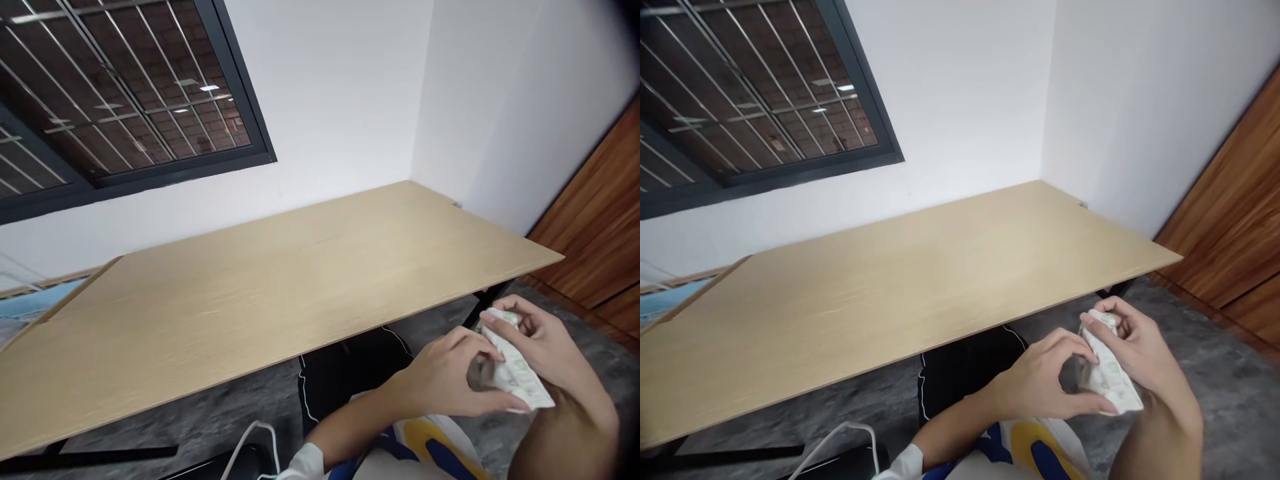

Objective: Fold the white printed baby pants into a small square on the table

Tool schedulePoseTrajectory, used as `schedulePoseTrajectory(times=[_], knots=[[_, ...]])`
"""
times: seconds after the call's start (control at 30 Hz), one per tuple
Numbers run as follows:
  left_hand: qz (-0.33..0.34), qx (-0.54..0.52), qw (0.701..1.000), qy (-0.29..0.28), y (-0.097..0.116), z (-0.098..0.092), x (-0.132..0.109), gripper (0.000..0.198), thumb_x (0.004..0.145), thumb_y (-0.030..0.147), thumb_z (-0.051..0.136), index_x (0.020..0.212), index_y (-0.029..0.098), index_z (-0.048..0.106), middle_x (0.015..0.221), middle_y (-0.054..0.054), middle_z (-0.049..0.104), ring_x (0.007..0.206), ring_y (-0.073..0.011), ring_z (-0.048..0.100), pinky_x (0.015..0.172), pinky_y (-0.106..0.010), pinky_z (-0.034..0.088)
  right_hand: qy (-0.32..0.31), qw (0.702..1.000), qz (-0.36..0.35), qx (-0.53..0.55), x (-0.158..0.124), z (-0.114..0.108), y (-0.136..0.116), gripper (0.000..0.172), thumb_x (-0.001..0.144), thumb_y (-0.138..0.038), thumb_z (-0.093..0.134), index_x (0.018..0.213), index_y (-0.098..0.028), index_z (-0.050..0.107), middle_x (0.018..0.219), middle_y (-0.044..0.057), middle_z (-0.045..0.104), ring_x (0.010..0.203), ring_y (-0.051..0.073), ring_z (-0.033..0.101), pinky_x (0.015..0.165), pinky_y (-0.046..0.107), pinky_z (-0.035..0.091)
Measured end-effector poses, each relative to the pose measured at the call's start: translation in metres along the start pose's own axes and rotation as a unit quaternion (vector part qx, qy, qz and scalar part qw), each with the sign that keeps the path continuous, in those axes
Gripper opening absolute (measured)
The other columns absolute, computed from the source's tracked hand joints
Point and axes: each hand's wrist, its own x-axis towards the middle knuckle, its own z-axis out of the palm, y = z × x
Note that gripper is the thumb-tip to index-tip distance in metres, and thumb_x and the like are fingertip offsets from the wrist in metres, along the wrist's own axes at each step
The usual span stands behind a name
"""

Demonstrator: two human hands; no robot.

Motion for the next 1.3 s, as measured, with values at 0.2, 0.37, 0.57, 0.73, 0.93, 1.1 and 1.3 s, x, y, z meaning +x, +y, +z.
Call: schedulePoseTrajectory(times=[0.2,0.37,0.57,0.73,0.93,1.1,1.3], knots=[[-0.026,0.047,0.996,0.077,-0.009,0.001,0.001,0.040,0.091,0.034,0.068,0.129,0.025,0.061,0.129,-0.005,0.074,0.117,-0.0225,0.072,0.108,-0.037,0.056,0.034,0.992,0.071,0.095,0.007,0.018,0.001,0.036,0.074,-0.060,0.083,0.090,-0.034,0.063,0.061,0.002,0.061,0.045,0.025,0.056,0.035,0.036,0.042],[-0.074,0.074,0.989,0.109,-0.016,-0.001,0.005,0.037,0.098,0.037,0.057,0.132,0.023,0.064,0.119,-0.006,0.078,0.108,-0.0229,0.076,0.101,-0.037,0.060,-0.063,0.994,-0.007,0.089,-0.001,0.018,0.006,0.062,0.076,-0.060,0.082,0.130,-0.039,0.058,0.109,0.011,0.075,0.092,0.035,0.075,0.065,0.044,0.065],[-0.054,0.042,0.987,0.146,-0.028,-0.020,0.012,0.028,0.103,0.035,0.051,0.118,0.024,0.072,0.116,-0.004,0.080,0.104,-0.0184,0.076,0.099,-0.032,0.059,-0.106,0.992,-0.063,0.025,-0.005,0.012,0.008,0.064,0.083,-0.059,0.075,0.140,-0.038,0.054,0.125,0.012,0.073,0.110,0.036,0.074,0.075,0.047,0.067],[-0.037,0.163,0.952,0.255,-0.011,-0.106,-0.009,0.031,0.105,0.037,0.048,0.119,0.024,0.072,0.119,-0.009,0.077,0.111,-0.0225,0.072,0.104,-0.040,0.056,0.041,0.980,-0.137,-0.138,0.009,-0.003,0.010,0.035,0.091,-0.063,0.063,0.115,-0.037,0.063,0.115,0.009,0.076,0.098,0.037,0.074,0.070,0.051,0.061],[0.099,0.359,0.920,0.119,0.043,-0.189,-0.053,0.029,0.106,0.018,0.043,0.112,0.024,0.070,0.110,-0.008,0.072,0.099,-0.0199,0.064,0.088,-0.035,0.054,-0.030,0.928,-0.354,-0.109,0.031,0.009,-0.027,0.020,0.096,-0.036,0.064,0.114,-0.037,0.057,0.114,0.008,0.073,0.100,0.032,0.075,0.073,0.045,0.062],[0.120,0.548,0.806,0.188,0.066,-0.216,-0.084,0.035,0.097,0.000,0.050,0.118,0.023,0.066,0.114,-0.010,0.068,0.095,-0.0209,0.056,0.083,-0.036,0.048,-0.143,0.843,-0.503,-0.126,0.035,0.034,-0.089,0.034,0.103,-0.012,0.050,0.129,-0.029,0.063,0.126,0.010,0.068,0.111,0.024,0.071,0.086,0.033,0.059],[0.036,0.676,0.707,0.202,0.071,-0.252,-0.098,0.038,0.098,0.002,0.046,0.126,0.022,0.061,0.122,-0.011,0.069,0.097,-0.0257,0.057,0.085,-0.040,0.047,-0.132,0.798,-0.567,-0.158,0.060,0.076,-0.128,0.040,0.103,-0.011,0.050,0.139,-0.024,0.062,0.128,0.010,0.068,0.112,0.024,0.068,0.092,0.036,0.057]])
